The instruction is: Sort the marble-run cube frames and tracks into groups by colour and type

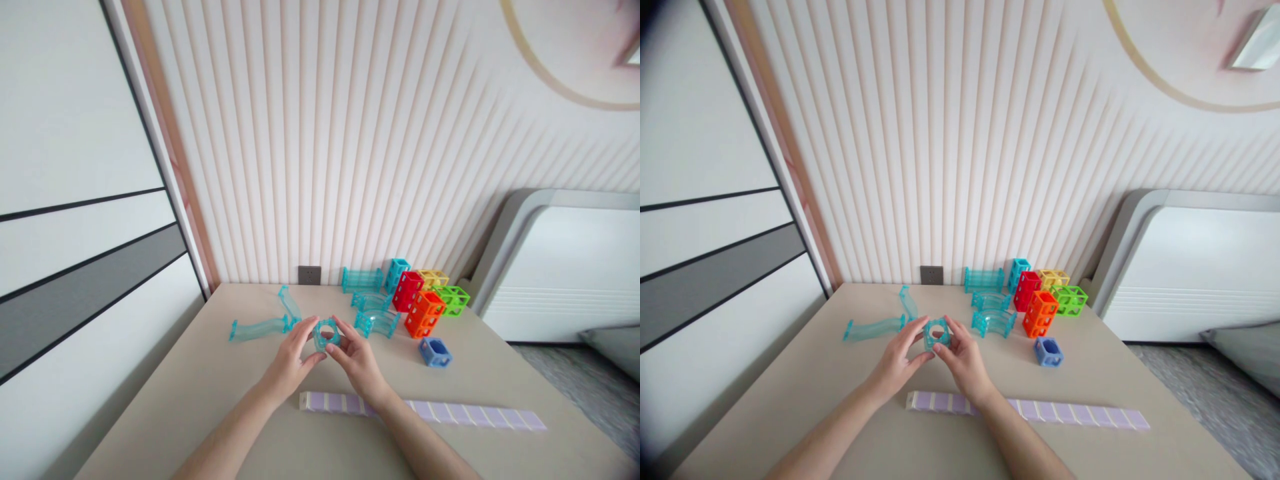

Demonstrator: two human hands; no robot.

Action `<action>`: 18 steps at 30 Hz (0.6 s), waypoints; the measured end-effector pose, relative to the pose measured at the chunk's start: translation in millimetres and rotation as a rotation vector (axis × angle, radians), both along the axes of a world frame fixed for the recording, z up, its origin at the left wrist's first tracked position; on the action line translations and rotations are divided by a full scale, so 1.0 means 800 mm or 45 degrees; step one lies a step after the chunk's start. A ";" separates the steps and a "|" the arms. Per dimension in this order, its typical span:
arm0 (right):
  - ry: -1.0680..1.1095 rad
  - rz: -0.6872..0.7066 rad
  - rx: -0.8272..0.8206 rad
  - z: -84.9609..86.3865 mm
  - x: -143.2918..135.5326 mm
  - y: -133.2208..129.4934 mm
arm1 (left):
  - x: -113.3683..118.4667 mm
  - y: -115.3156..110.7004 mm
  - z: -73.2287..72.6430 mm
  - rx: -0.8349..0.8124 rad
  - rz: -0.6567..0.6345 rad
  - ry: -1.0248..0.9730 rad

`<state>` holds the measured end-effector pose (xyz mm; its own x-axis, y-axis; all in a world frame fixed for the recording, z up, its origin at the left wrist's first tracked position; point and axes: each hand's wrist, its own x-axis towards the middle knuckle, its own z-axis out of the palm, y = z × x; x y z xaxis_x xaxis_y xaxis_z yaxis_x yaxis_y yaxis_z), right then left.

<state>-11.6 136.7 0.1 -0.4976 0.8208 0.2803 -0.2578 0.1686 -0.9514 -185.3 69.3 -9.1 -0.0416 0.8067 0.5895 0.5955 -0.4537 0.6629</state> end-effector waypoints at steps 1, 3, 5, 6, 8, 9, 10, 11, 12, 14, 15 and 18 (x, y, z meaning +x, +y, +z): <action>0.018 0.017 -0.017 0.000 -0.001 0.000 | 0.000 0.000 0.001 0.011 0.004 0.018; 0.025 0.030 -0.025 0.000 -0.001 0.000 | -0.001 -0.001 0.004 0.035 0.010 0.050; 0.005 0.020 -0.010 -0.001 -0.001 0.000 | -0.002 -0.001 0.007 0.075 0.016 0.088; -0.014 0.003 0.007 -0.002 -0.001 0.000 | -0.002 -0.001 0.008 0.093 0.020 0.106; -0.066 -0.042 0.050 -0.003 0.001 0.000 | -0.002 -0.001 0.011 0.103 0.025 0.116; -0.089 -0.062 0.073 -0.003 0.001 0.000 | -0.001 -0.002 0.012 0.095 0.021 0.104; -0.106 -0.077 0.096 -0.003 0.002 0.000 | -0.001 -0.002 0.013 0.079 0.013 0.084; -0.117 -0.090 0.119 -0.003 0.002 0.000 | -0.001 -0.003 0.014 0.061 0.001 0.062; -0.126 -0.099 0.141 -0.002 0.003 0.000 | -0.001 -0.004 0.015 0.046 -0.012 0.044; -0.144 -0.116 0.174 -0.003 0.003 0.001 | -0.001 -0.005 0.016 0.020 -0.034 0.026; -0.152 -0.119 0.181 -0.004 0.003 0.002 | 0.000 -0.005 0.017 0.010 -0.041 0.020; -0.154 -0.106 0.170 -0.007 0.003 0.003 | 0.000 -0.005 0.015 -0.011 -0.043 -0.013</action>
